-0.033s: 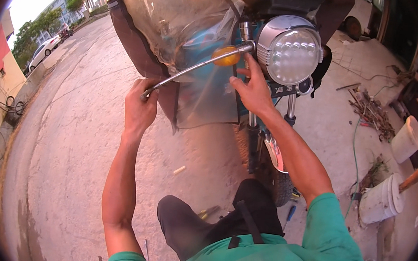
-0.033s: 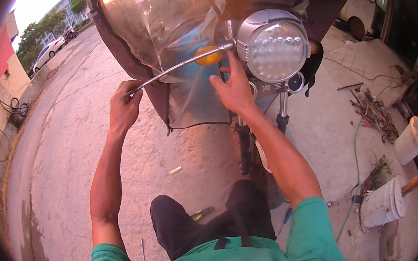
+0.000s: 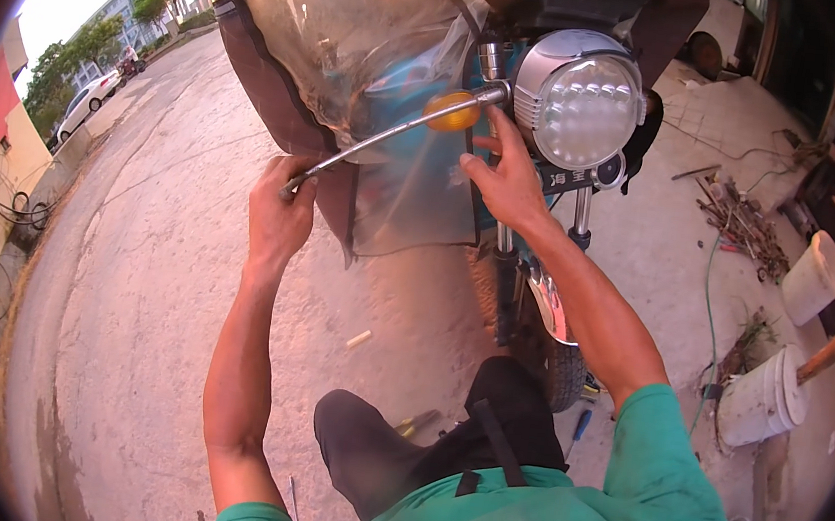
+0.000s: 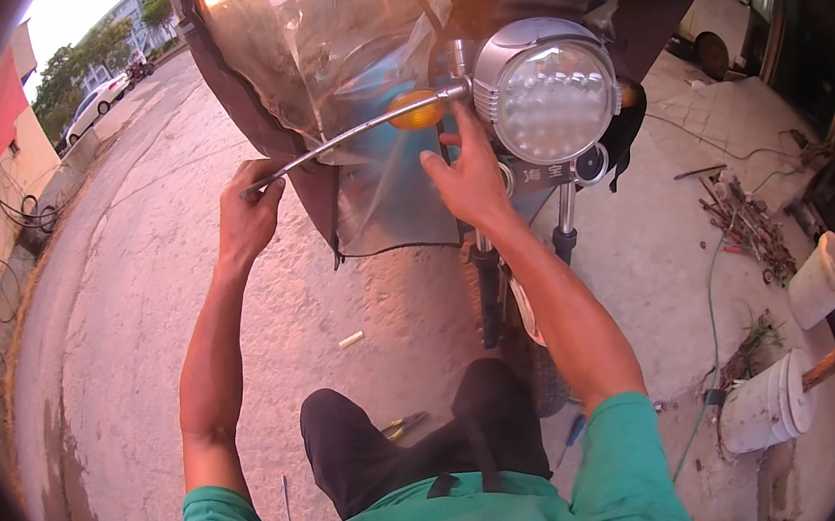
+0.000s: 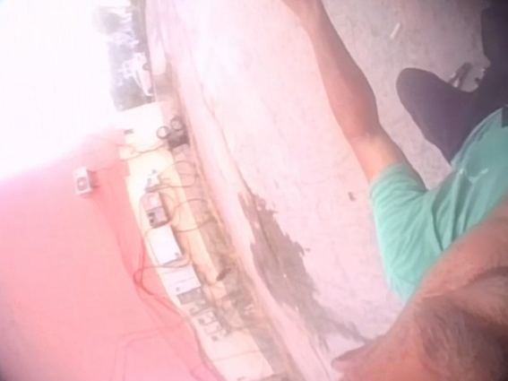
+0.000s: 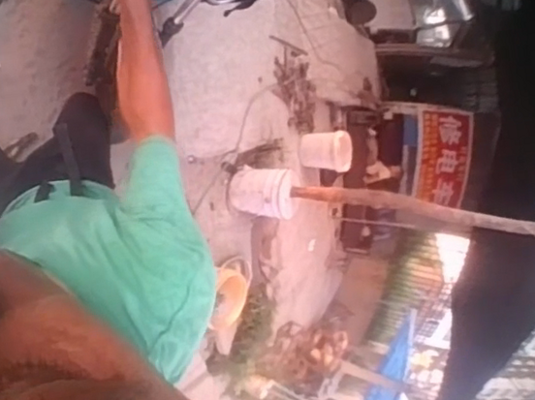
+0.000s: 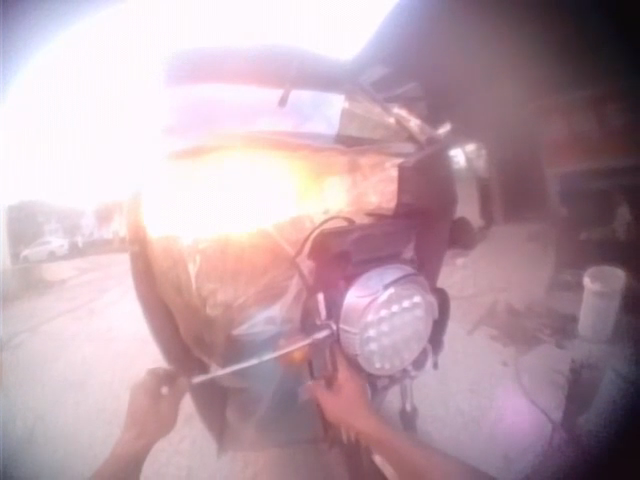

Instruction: The person repairs the headlight assembly of a motorcycle using a T-handle socket wrench to tighten bolts while holding the assembly in place by hand.

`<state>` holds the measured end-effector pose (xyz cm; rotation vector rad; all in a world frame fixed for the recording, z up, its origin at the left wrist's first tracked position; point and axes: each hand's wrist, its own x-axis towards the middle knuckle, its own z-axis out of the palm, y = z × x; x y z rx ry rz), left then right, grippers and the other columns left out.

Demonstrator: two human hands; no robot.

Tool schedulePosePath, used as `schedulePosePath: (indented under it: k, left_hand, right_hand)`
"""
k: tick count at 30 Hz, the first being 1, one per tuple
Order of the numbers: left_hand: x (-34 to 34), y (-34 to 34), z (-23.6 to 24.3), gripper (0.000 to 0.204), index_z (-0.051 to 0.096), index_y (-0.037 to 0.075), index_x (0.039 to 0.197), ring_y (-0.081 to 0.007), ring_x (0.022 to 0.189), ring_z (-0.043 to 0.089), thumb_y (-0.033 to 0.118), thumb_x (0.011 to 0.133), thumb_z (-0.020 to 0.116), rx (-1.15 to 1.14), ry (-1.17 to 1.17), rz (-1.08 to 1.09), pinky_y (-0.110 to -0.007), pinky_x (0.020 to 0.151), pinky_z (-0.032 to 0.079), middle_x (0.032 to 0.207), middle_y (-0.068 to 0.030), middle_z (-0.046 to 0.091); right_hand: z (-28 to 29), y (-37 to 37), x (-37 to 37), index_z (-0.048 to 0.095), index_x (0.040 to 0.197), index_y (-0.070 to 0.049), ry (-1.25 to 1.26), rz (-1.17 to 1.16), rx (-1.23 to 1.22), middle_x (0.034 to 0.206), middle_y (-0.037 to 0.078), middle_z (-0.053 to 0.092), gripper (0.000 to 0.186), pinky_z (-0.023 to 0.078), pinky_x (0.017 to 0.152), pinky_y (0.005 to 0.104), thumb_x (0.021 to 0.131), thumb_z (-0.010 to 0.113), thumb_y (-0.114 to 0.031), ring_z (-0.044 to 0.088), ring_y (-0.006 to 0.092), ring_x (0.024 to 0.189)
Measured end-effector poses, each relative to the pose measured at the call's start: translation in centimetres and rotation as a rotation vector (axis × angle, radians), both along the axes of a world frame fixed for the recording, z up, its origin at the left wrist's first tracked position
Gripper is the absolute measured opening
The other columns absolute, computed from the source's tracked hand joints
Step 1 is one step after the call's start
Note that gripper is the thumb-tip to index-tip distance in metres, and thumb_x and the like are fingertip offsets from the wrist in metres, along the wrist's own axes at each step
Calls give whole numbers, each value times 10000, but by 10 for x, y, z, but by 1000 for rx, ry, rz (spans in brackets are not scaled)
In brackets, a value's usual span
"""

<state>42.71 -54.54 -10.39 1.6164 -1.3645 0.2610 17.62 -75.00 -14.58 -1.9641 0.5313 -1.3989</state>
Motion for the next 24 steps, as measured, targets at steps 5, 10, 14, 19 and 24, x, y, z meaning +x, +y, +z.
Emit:
schedulePosePath:
  k: [5, 10, 14, 19, 24]
  left_hand:
    - [8, 4, 4, 216, 753, 6, 1152, -279, 971, 721, 24, 950, 681, -3, -30, -36, -371, 851, 562, 1071, -152, 721]
    - [6, 1, 8, 200, 760, 2, 1151, -264, 961, 721, 118, 1001, 694, 12, 58, -75, -357, 835, 547, 1056, -146, 720]
    - [11, -3, 6, 228, 761, -1, 1129, -218, 921, 723, 194, 1044, 678, 9, 138, -47, -339, 817, 543, 985, -126, 752]
    - [12, -8, 11, 289, 736, -25, 1023, -185, 855, 724, 242, 1073, 636, 17, 292, -46, -342, 815, 544, 912, -115, 780]
    - [18, -11, 17, 340, 712, 11, 1112, -128, 815, 666, 338, 1079, 624, 164, 433, -33, -295, 650, 537, 932, -64, 734]
  right_hand:
    - [-6, -2, 8, 296, 1636, 41, -51, 33, 100, 1575, 264, 466, 856, 565, 910, 375, 941, 733, -204, 653, 288, 1253]
    - [-13, -12, 14, 299, 1635, 47, -63, -77, 206, 1548, 282, 485, 873, 566, 933, 391, 932, 743, -220, 670, 299, 1240]
    - [-2, 2, 9, 271, 1652, 45, 81, -192, 66, 1497, 276, 531, 925, 565, 948, 405, 911, 759, -218, 703, 292, 1190]
    - [4, 0, -5, 261, 1667, 17, 201, -161, 72, 1476, 273, 551, 955, 565, 942, 397, 891, 772, -203, 732, 277, 1125]
    - [1, -6, -8, 234, 1683, 7, 228, -123, 43, 1260, 178, 732, 962, 558, 843, 326, 891, 757, -150, 730, 184, 1000]
